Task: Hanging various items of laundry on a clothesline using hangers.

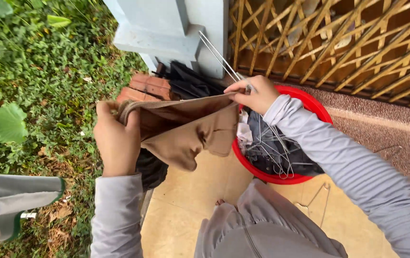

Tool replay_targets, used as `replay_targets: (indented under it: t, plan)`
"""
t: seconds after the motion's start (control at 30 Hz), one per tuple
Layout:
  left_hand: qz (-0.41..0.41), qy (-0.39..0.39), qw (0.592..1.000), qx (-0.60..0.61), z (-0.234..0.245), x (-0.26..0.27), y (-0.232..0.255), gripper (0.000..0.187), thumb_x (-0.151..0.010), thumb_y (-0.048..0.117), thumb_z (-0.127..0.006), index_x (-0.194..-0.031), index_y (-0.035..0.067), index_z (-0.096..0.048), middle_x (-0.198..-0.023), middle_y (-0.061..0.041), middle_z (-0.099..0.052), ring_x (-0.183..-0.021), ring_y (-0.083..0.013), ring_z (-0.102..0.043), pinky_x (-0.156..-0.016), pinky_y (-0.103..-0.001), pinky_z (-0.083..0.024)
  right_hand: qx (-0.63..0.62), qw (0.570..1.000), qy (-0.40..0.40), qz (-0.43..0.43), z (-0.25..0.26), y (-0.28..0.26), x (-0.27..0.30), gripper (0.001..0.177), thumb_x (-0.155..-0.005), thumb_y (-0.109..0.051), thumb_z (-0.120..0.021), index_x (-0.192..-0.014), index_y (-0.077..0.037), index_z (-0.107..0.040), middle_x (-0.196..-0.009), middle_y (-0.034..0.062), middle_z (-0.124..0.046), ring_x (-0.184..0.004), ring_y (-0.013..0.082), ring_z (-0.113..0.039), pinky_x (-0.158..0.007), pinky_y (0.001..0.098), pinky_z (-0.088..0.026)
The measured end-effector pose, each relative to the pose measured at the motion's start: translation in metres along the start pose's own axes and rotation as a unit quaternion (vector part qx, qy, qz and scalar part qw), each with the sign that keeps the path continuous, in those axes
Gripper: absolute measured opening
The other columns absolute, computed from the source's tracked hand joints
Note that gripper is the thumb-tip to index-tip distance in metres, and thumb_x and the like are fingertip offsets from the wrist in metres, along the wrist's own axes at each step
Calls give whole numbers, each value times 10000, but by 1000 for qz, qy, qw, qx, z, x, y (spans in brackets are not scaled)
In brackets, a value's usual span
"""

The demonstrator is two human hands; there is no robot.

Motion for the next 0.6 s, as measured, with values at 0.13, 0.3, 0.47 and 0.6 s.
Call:
replay_targets:
  t: [0.13, 0.3, 0.47, 0.6]
  plan:
    - [22, 69, 997, 31, 31, -20, -5, 352, -947, 149, -704, -1253, -12, -641, -770, -178, -687, -671, -289, -673, -624, -394, -515, 21, 1000, 20, 8, 19, -81, -13, 233, -917, -140, -723, -1131, -78, -792, -850, 25, -755, -715, 78, -635, -637, 245, -502]
    - [137, -39, 824, 548, 13, -49, -7, 188, -1070, 98, -498, -1105, 22, -666, -945, -13, -696, -816, -102, -643, -712, -239, -542, 17, 994, 18, 110, 31, -129, -29, 340, -1020, -193, -665, -1342, -86, -683, -864, 51, -715, -679, 52, -588, -601, 227, -466]
    - [113, -43, 774, 622, 18, -92, 30, 146, -1021, 101, -509, -1080, 29, -622, -950, -33, -651, -791, -104, -613, -681, -257, -528, -293, 935, 84, 181, 53, -216, -40, 473, -1118, -263, -502, -1577, -169, -441, -862, 47, -694, -547, 75, -483, -518, 239, -394]
    - [194, -74, 762, 613, 13, -110, 40, 113, -1017, 142, -528, -1038, 55, -597, -884, -39, -627, -726, -138, -574, -619, -296, -483, -522, 809, 80, 258, 64, -256, -59, 466, -1188, -305, -474, -1632, -173, -435, -784, 19, -595, -488, 79, -345, -513, 244, -303]
Point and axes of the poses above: each hand's wrist, its own x-axis away from the middle knuckle, its own z-axis out of the back of the hand, y = z × x, the point moved 9 cm from there along -x, towards the middle knuckle
